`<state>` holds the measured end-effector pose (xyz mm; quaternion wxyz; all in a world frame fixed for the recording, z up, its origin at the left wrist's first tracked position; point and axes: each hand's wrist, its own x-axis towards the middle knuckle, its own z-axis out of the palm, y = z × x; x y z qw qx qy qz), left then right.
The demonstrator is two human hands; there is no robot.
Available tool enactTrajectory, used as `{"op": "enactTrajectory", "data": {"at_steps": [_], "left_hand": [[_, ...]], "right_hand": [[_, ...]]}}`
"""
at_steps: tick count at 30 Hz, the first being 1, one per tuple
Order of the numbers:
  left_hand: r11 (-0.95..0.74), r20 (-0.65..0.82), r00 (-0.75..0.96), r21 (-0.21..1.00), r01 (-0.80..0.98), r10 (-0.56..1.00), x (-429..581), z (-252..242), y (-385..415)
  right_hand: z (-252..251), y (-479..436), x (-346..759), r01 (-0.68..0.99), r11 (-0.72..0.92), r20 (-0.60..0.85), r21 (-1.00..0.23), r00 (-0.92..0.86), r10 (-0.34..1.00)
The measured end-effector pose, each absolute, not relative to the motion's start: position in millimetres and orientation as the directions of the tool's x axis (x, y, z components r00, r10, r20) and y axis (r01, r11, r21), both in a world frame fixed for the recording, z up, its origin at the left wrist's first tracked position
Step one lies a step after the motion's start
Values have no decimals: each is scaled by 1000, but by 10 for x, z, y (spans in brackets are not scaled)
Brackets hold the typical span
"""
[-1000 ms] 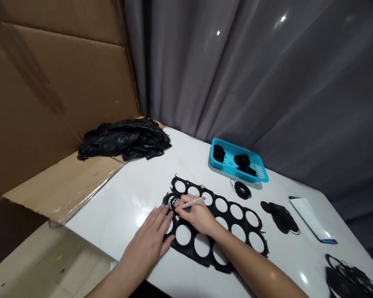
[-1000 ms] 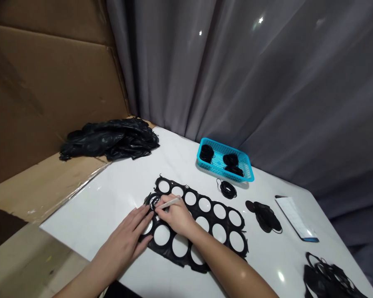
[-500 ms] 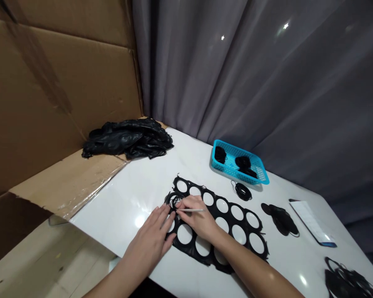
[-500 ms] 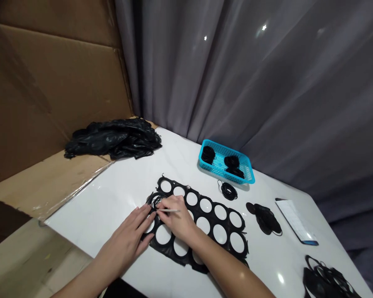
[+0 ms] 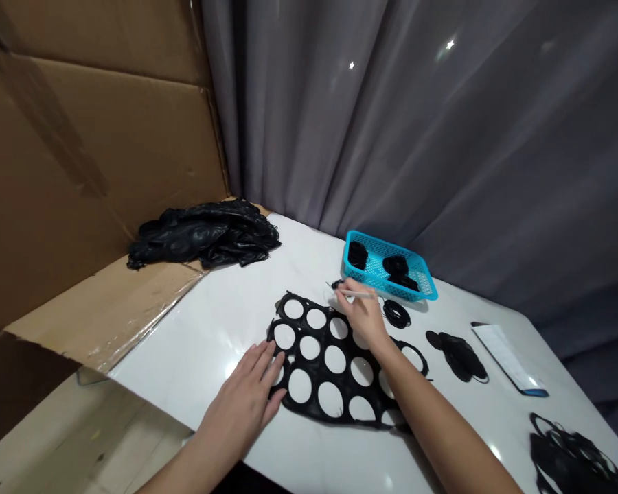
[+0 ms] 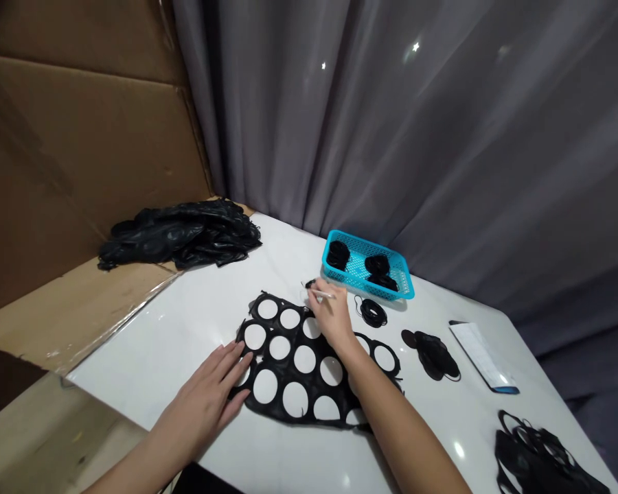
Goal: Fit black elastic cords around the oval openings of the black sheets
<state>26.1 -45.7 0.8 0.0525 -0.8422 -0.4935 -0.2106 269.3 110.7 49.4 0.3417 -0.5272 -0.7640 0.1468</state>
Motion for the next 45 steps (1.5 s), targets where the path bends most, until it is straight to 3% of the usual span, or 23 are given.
{"op": "enactTrajectory", "data": {"at_steps": [3, 8, 15, 32, 36, 41, 43, 45], "left_hand": [[-543, 412, 457, 116, 832, 788, 368, 44, -448], [-603, 391, 514, 146, 785, 763, 534, -41, -446], [-594, 361, 508, 184, 783, 782, 508, -68, -447], [-592, 345, 521, 142, 793, 781, 516, -62, -445], [-594, 350, 523, 136, 793, 777, 517, -74, -446], [-595, 366, 517, 139, 792, 774, 517, -94, -454], [-596, 371, 511, 160, 787, 775, 515, -79, -454], [-594, 365, 510, 168, 787, 779, 515, -54, -447]], "right_hand": [[461, 768, 2723, 566, 342, 185, -750, -317, 930], [359, 304, 2606, 494, 256, 36, -831, -411, 911], [326, 286, 2599, 474, 251, 33, -844, -421, 906], [271, 214, 2570, 517, 342, 92, -785, -449, 889], [209, 118, 2541, 543, 448, 165, -710, -490, 856], [120, 104, 2537, 594, 714, 323, -370, -638, 699], [163, 302, 2628, 674, 685, 361, -277, -588, 724], [261, 580, 2772, 800, 540, 450, -262, -393, 802]]}}
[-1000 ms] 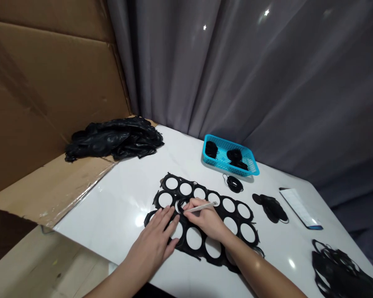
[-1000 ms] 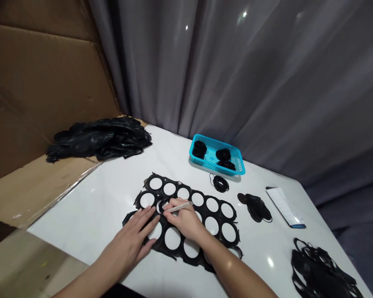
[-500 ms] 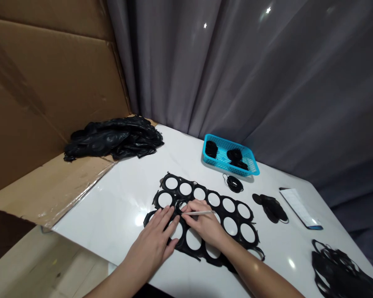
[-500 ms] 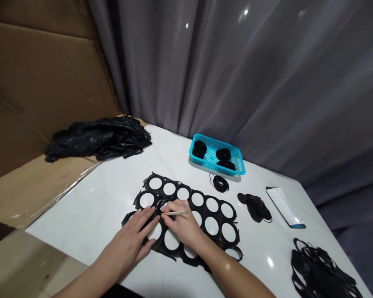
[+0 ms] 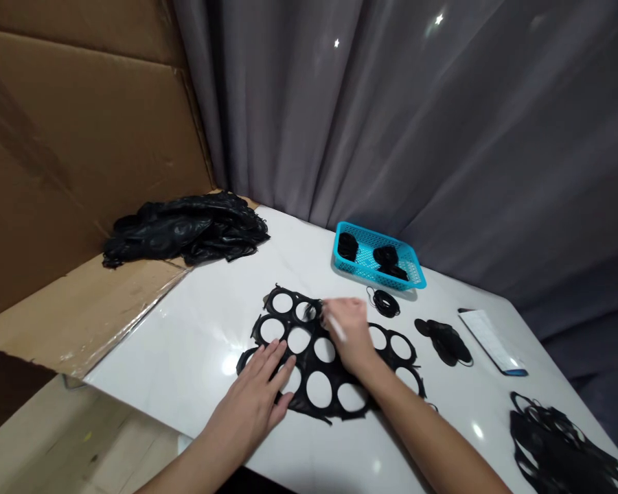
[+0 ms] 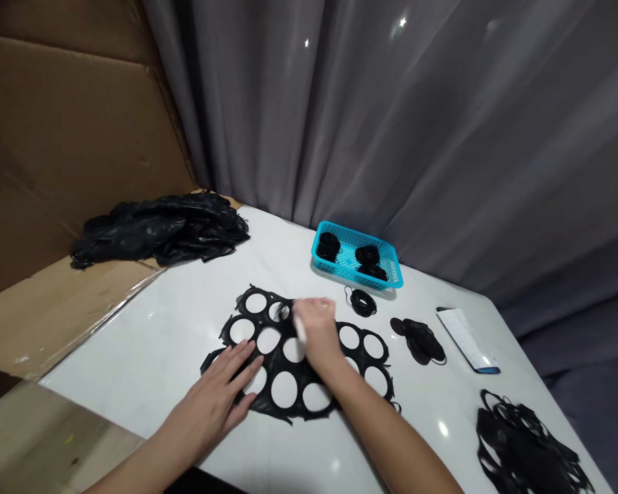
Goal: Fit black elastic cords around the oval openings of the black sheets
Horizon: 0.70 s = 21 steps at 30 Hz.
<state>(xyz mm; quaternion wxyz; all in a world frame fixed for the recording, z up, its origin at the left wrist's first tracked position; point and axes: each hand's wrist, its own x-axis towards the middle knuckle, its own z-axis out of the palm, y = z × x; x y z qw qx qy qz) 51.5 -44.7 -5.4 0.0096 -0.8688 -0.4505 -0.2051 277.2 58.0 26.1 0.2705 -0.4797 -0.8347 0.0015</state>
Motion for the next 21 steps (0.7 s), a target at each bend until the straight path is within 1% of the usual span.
{"op": "enactTrajectory", "data": {"at_steps": [2, 4, 5, 7, 9, 12, 15, 18, 21], "left_hand": [[-593, 358, 514, 161, 789, 780, 516, -26, -437], [-598, 360, 519, 153, 787, 775, 513, 3, -433], [-600, 366, 518, 156, 785, 773, 509, 18, -440], [-598, 387, 506, 170, 783, 771, 493, 46, -482], [-599, 412, 495, 175, 781, 765, 468, 67, -570], [-612, 436, 511, 127, 780, 741, 426, 66, -754], [-614, 427, 532, 70, 787, 731, 396, 24, -915], [-610, 411, 536, 64, 790, 737, 383, -35, -998], [-602, 400, 529, 78, 795, 749, 378, -80, -1034]], "right_hand": [[388, 821, 2915, 871, 390, 524, -298, -193, 830], [502, 924, 2992, 847, 335, 502, -413, -95, 860], [545, 910, 2995, 804, 331, 449, -493, -91, 889], [589, 768, 2934, 686, 318, 301, -655, -149, 942], [583, 529, 2817, 594, 296, 174, -748, -254, 951], [520, 153, 2638, 574, 311, 89, -758, -381, 920], [442, -116, 2535, 571, 315, 28, -758, -454, 891], [390, -253, 2500, 538, 296, 1, -789, -482, 876], [369, -318, 2493, 526, 257, -19, -811, -463, 886]]}}
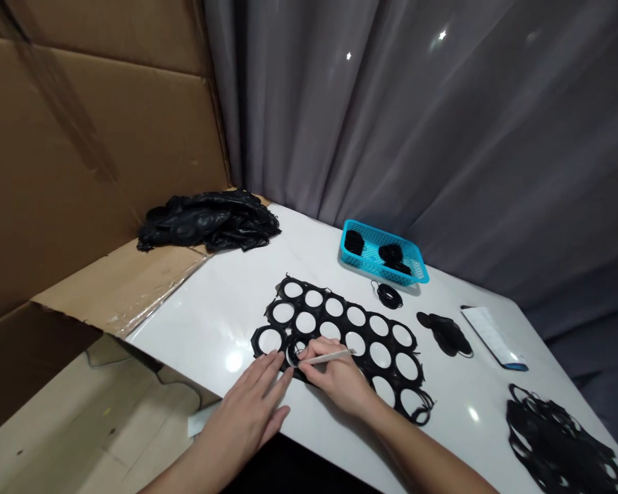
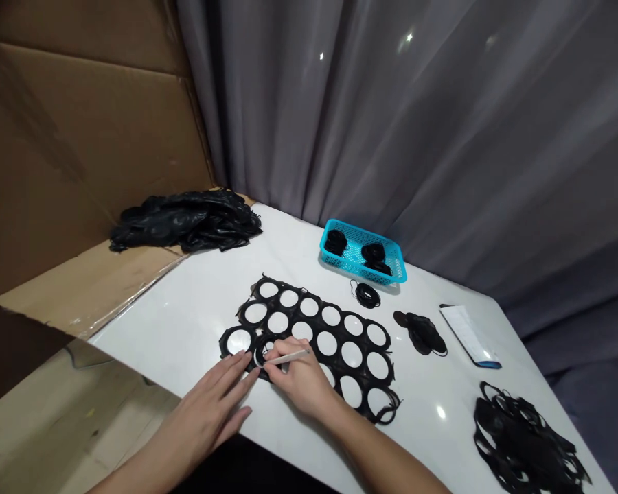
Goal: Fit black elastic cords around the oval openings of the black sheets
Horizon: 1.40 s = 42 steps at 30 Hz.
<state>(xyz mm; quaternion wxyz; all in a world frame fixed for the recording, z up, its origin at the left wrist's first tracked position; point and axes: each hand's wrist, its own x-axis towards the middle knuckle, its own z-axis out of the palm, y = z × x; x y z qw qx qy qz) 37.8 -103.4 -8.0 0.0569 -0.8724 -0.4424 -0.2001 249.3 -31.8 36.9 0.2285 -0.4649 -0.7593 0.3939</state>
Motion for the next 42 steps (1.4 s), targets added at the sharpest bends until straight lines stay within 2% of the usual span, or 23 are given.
{"op": "enactTrajectory", "data": {"at_steps": [9, 13, 17, 21, 24, 27, 29, 32, 34, 38, 42], "left_hand": [[-599, 399, 531, 57, 799, 747, 374, -107, -1074], [-600, 398, 531, 63, 798, 748, 370, -103, -1072], [-604, 403, 529, 80, 793, 747, 364, -99, -1063], [-614, 413, 534, 83, 785, 738, 361, -71, -1036], [-624, 418, 545, 68, 779, 727, 366, -46, -1023], [-622, 420, 544, 66, 780, 727, 376, -37, -1038], [-620, 417, 541, 73, 781, 730, 370, -31, -1060], [-606, 422, 519, 98, 789, 744, 316, -9, -1092], [-579, 443, 482, 109, 808, 756, 250, 3, -1099], [-580, 467, 488, 68, 812, 738, 116, -16, -1090], [-596, 440, 519, 49, 801, 733, 73, -62, -1103]], "right_hand": [[323, -407, 2481, 548, 283, 12, -788, -445, 895], [331, -440, 2489, 515, 423, 100, -746, -541, 835], [251, -527, 2496, 502, 597, 206, -625, -632, 747], [245, -431, 2517, 509, 737, 237, -445, -727, 645], [369, -67, 2623, 657, 645, 323, -390, -558, 764], [506, 350, 2735, 792, 388, 412, -471, -192, 891], [558, 485, 2721, 755, 323, 360, -571, -123, 925], [556, 394, 2525, 582, 308, 188, -753, -258, 948], [516, 225, 2337, 488, 298, 113, -821, -373, 921], [413, -48, 2073, 435, 345, 72, -832, -532, 844], [355, -110, 2031, 442, 360, 59, -822, -562, 825]]}}
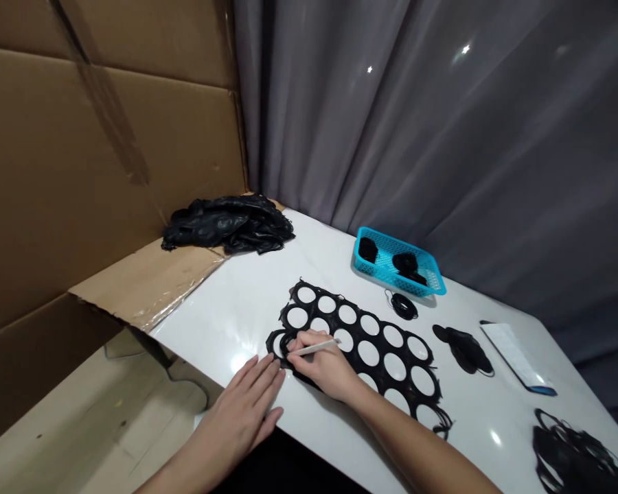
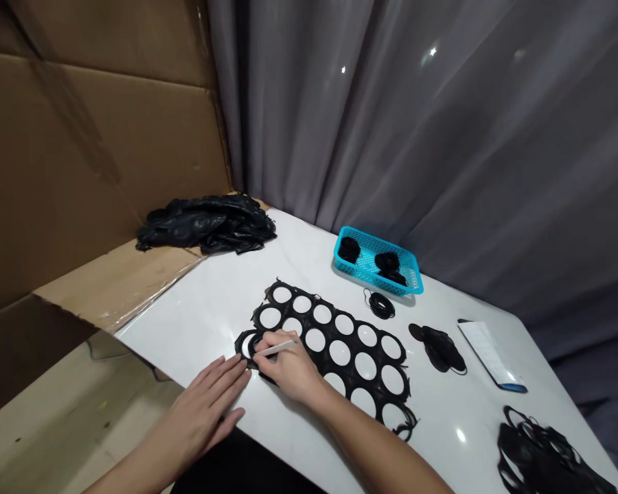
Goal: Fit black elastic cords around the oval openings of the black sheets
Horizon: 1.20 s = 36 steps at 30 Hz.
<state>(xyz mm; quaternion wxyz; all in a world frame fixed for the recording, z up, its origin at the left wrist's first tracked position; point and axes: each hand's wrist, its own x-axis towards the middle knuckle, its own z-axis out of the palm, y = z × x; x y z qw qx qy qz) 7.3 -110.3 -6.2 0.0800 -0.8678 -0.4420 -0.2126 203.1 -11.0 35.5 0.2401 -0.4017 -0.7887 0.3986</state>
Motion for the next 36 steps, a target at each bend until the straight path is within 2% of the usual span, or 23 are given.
{"op": "enactTrajectory", "data": {"at_steps": [14, 17, 20, 24, 25, 27, 29, 31, 33, 36], "left_hand": [[-576, 434, 483, 109, 810, 761, 100, -98, -1134], [-578, 421, 496, 88, 811, 760, 92, -104, -1134], [-581, 413, 503, 83, 809, 759, 79, -100, -1134], [-583, 425, 492, 108, 805, 759, 72, -55, -1125], [-588, 428, 496, 106, 802, 755, 71, -41, -1121], [-598, 431, 511, 87, 797, 744, 64, -16, -1113], [-602, 430, 527, 50, 797, 733, 48, 2, -1099], [-611, 433, 550, 1, 792, 714, 23, 21, -1074], [-631, 441, 573, -20, 776, 691, -5, 59, -1026], [-655, 407, 580, 63, 753, 705, -3, 167, -904]], "right_hand": [[300, -141, 2029, 461, 370, 54, -807, -566, 823], [317, -173, 2030, 469, 406, 69, -784, -585, 808], [325, -261, 2022, 463, 541, 135, -702, -660, 739], [298, -230, 2009, 431, 774, 233, -464, -784, 576], [299, -146, 2023, 457, 784, 259, -419, -768, 586], [336, 112, 2107, 572, 725, 343, -384, -640, 687], [425, 420, 2287, 699, 586, 433, -409, -416, 799], [542, 660, 2554, 733, 454, 465, -507, -212, 860], [635, 754, 2859, 674, 351, 399, -650, -90, 912], [652, 638, 3261, 462, 149, 174, -874, 10, 985]]}}
